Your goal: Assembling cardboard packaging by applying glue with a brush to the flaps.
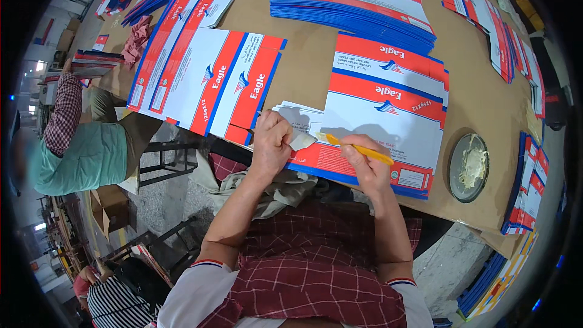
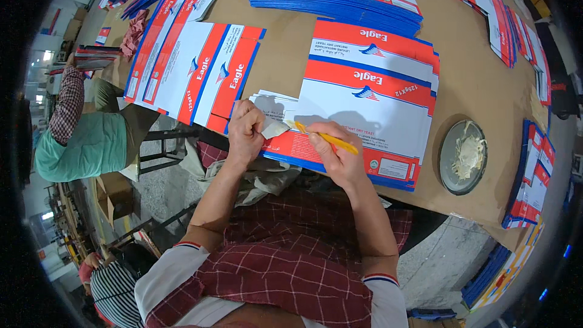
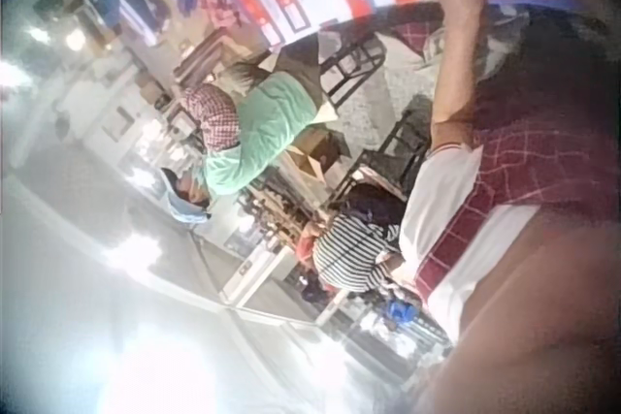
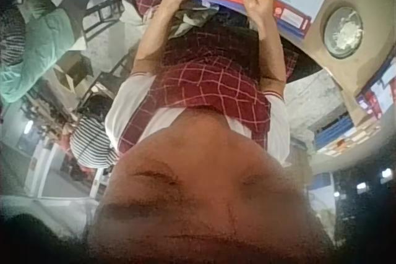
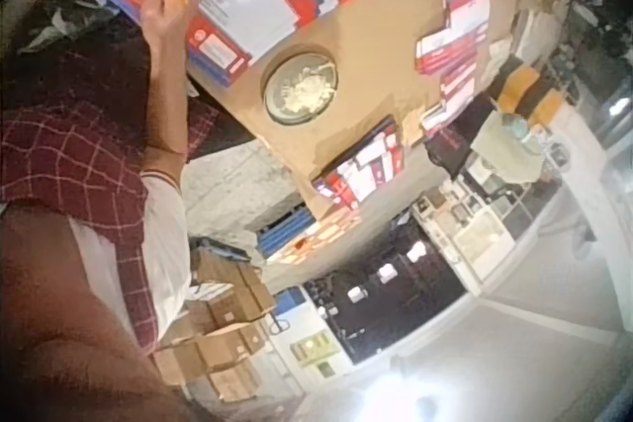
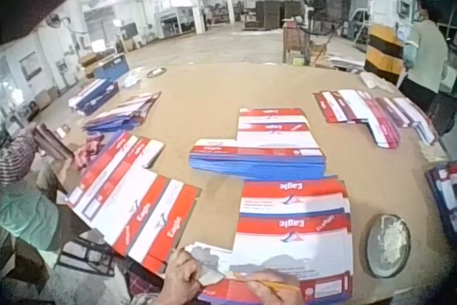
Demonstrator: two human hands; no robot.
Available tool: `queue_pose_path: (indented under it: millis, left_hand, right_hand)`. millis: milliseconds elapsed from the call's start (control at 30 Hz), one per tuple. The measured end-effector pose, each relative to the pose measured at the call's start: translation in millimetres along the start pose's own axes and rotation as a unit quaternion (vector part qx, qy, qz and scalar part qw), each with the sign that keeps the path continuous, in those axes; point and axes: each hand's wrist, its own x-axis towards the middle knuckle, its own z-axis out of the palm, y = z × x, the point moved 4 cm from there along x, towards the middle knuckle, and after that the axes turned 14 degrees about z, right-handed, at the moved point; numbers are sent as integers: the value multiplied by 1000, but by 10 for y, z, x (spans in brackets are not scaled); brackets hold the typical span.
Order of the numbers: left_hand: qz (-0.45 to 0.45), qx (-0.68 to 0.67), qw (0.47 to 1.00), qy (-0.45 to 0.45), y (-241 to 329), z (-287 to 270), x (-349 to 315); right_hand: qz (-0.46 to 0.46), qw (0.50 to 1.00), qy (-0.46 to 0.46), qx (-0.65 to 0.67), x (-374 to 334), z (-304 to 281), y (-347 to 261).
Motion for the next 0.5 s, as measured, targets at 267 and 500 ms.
queue_pose_path:
  millis: [267, 500]
  left_hand:
    - [3, 3, 1000, 5, -17, -11, -32]
    - [-12, -18, 1000, 4, -43, 0, 0]
  right_hand:
    - [118, 975, -47, 180, 45, 8, 183]
    - [98, 991, -67, 58, 116, 40, 154]
